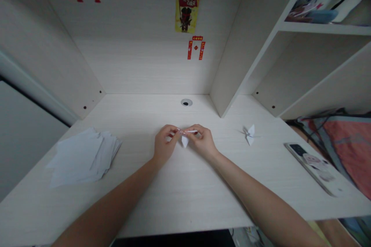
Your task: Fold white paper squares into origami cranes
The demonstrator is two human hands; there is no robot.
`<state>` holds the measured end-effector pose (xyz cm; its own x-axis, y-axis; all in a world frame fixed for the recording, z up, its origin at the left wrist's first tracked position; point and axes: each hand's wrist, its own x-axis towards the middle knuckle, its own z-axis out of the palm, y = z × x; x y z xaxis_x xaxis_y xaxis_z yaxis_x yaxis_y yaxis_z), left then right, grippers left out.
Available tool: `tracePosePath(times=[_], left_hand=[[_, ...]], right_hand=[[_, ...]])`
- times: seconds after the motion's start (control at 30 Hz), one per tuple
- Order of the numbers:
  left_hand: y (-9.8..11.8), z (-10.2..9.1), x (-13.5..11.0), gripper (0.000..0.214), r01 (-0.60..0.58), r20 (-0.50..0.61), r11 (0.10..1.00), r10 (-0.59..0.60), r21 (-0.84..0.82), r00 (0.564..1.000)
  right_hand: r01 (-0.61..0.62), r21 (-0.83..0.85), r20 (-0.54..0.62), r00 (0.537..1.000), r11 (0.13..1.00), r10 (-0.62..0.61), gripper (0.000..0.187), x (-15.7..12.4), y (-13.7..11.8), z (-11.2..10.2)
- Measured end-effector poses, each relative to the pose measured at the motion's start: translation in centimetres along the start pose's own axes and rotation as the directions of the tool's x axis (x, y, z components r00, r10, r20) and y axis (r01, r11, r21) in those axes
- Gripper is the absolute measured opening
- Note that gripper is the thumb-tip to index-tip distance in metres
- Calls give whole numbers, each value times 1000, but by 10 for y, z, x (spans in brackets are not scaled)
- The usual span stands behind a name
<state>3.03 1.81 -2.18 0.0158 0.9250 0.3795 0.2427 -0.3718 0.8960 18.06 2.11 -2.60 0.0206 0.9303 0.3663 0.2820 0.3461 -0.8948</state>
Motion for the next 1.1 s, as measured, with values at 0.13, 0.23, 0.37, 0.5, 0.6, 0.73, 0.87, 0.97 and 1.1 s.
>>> tracePosePath(times=[0.13, 0.23, 0.37, 0.5, 0.6, 0.73, 0.87, 0.97, 1.1], left_hand=[[-3, 1, 2, 14, 66, 28, 997, -65, -45, 998], [-8, 2, 4, 16, 127, 54, 988, -123, -88, 991], [-12, 2, 8, 18, 179, 31, 971, -176, -157, 984], [-12, 1, 10, 20, 221, 14, 959, -222, -177, 975], [-11, 1, 10, 19, 226, 34, 958, -223, -179, 974], [-8, 3, 9, 26, 256, 104, 954, -242, -154, 965], [-7, 5, 8, 23, 246, 165, 956, -220, -161, 962], [-7, 5, 8, 20, 234, 164, 960, -209, -151, 964], [-10, 3, 9, 23, 216, 133, 967, -199, -137, 971]], right_hand=[[-105, 101, -1, 994, 989, 106, 21, 1, 5, 0], [-218, 272, 65, 976, 937, 208, 24, 2, 7, 0], [-262, 389, 43, 963, 883, 266, 31, 5, 7, -2], [-223, 396, -9, 969, 891, 247, 29, 8, 6, -5], [-221, 369, -14, 970, 903, 243, 23, 8, 7, -6], [-214, 364, -10, 972, 907, 234, 21, 7, 8, -5], [-199, 351, -16, 976, 915, 218, 22, 7, 10, -5], [-176, 301, -21, 981, 937, 191, 22, 7, 12, -5], [-165, 241, 5, 986, 956, 169, 24, 8, 12, -6]])
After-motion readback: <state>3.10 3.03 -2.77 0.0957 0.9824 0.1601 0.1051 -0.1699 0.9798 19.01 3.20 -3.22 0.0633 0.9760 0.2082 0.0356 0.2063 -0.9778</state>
